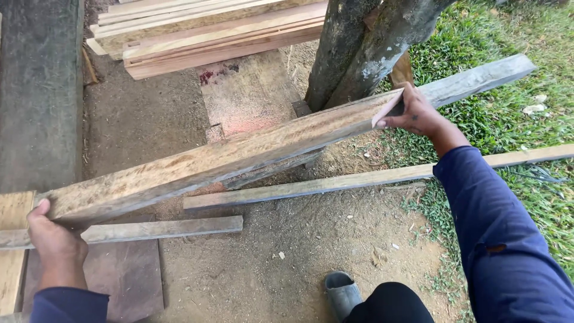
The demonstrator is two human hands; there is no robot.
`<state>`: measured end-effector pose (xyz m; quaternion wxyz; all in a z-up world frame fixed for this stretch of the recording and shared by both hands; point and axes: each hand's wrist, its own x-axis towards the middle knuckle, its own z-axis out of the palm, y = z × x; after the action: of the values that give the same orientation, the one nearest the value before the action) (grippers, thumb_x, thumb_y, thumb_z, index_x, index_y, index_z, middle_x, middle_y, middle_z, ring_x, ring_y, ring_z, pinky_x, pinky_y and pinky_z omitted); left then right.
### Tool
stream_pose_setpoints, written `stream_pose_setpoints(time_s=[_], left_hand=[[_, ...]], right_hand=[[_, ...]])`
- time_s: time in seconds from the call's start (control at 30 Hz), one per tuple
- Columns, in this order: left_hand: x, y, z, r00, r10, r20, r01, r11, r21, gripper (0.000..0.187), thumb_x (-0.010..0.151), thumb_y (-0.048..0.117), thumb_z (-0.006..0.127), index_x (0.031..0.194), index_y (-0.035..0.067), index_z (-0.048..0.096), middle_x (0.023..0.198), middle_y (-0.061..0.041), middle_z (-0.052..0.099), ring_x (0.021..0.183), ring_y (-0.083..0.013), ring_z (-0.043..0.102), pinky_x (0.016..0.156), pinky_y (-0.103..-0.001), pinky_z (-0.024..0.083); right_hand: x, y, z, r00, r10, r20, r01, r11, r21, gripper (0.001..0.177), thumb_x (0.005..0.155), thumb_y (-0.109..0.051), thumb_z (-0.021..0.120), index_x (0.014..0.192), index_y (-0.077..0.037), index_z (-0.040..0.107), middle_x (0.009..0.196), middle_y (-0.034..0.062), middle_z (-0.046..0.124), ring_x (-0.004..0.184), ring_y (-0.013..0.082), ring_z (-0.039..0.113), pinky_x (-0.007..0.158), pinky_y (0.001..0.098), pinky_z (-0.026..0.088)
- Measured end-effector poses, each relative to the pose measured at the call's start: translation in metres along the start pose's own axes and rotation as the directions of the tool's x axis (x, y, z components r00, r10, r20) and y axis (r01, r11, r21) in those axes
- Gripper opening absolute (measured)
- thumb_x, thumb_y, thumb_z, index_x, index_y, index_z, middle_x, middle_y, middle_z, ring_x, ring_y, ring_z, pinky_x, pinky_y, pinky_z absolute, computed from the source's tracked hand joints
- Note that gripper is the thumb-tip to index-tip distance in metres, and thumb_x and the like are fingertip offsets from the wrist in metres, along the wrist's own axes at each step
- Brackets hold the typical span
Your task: The recorder is sawing a piece of wood into smaller pieces.
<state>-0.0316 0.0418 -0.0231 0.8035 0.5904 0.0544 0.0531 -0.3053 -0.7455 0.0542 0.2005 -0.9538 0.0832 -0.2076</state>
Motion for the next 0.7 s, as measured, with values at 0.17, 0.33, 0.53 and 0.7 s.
stream_pose_setpoints(time_s=[0.17, 0.33, 0.53, 0.7], left_hand=[[0.014, -0.011, -0.008, 0.998, 0.011, 0.056, -0.008, 0.999, -0.051, 0.047, 0.098, 0.042, 0.057, 0.134, 0.012, 0.058, 0.137, -0.008, 0.063, 0.127, -0.0253, 0.064, 0.103, -0.047, 0.052], [0.017, -0.014, -0.012, 0.989, 0.108, 0.104, -0.099, 0.991, -0.088, 0.046, 0.103, 0.039, 0.058, 0.138, 0.009, 0.057, 0.143, -0.01, 0.061, 0.135, -0.0261, 0.061, 0.116, -0.045, 0.048], [0.023, -0.014, -0.011, 0.992, 0.08, 0.095, -0.072, 0.993, -0.09, 0.047, 0.101, 0.04, 0.057, 0.136, 0.008, 0.057, 0.141, -0.01, 0.062, 0.134, -0.0262, 0.062, 0.115, -0.047, 0.05], [0.019, -0.01, -0.006, 0.995, 0.07, 0.073, -0.065, 0.995, -0.076, 0.048, 0.1, 0.04, 0.057, 0.136, 0.008, 0.056, 0.14, -0.01, 0.062, 0.133, -0.0266, 0.062, 0.115, -0.047, 0.049]], right_hand=[[0.0, 0.004, 0.005, 1.0, 0.01, -0.014, -0.01, 0.999, -0.046, 0.086, 0.064, -0.052, 0.094, 0.115, 0.003, 0.051, 0.104, 0.0218, 0.06, 0.103, 0.0386, 0.059, 0.091, 0.0474, 0.047], [0.0, -0.004, 0.004, 0.997, 0.078, -0.007, -0.078, 0.995, -0.065, 0.085, 0.065, -0.054, 0.094, 0.111, 0.003, 0.052, 0.103, 0.0206, 0.06, 0.102, 0.0379, 0.06, 0.091, 0.0467, 0.048], [0.002, 0.016, 0.012, 0.997, -0.036, -0.073, 0.051, 0.976, 0.211, 0.117, 0.059, -0.059, 0.097, 0.134, 0.01, 0.039, 0.12, 0.0194, 0.058, 0.116, 0.0357, 0.057, 0.099, 0.0428, 0.044], [-0.007, -0.007, 0.007, 0.993, 0.015, -0.115, -0.03, 0.991, -0.132, 0.096, 0.061, -0.06, 0.094, 0.124, 0.004, 0.058, 0.121, 0.0192, 0.06, 0.122, 0.0355, 0.054, 0.111, 0.0472, 0.033]])
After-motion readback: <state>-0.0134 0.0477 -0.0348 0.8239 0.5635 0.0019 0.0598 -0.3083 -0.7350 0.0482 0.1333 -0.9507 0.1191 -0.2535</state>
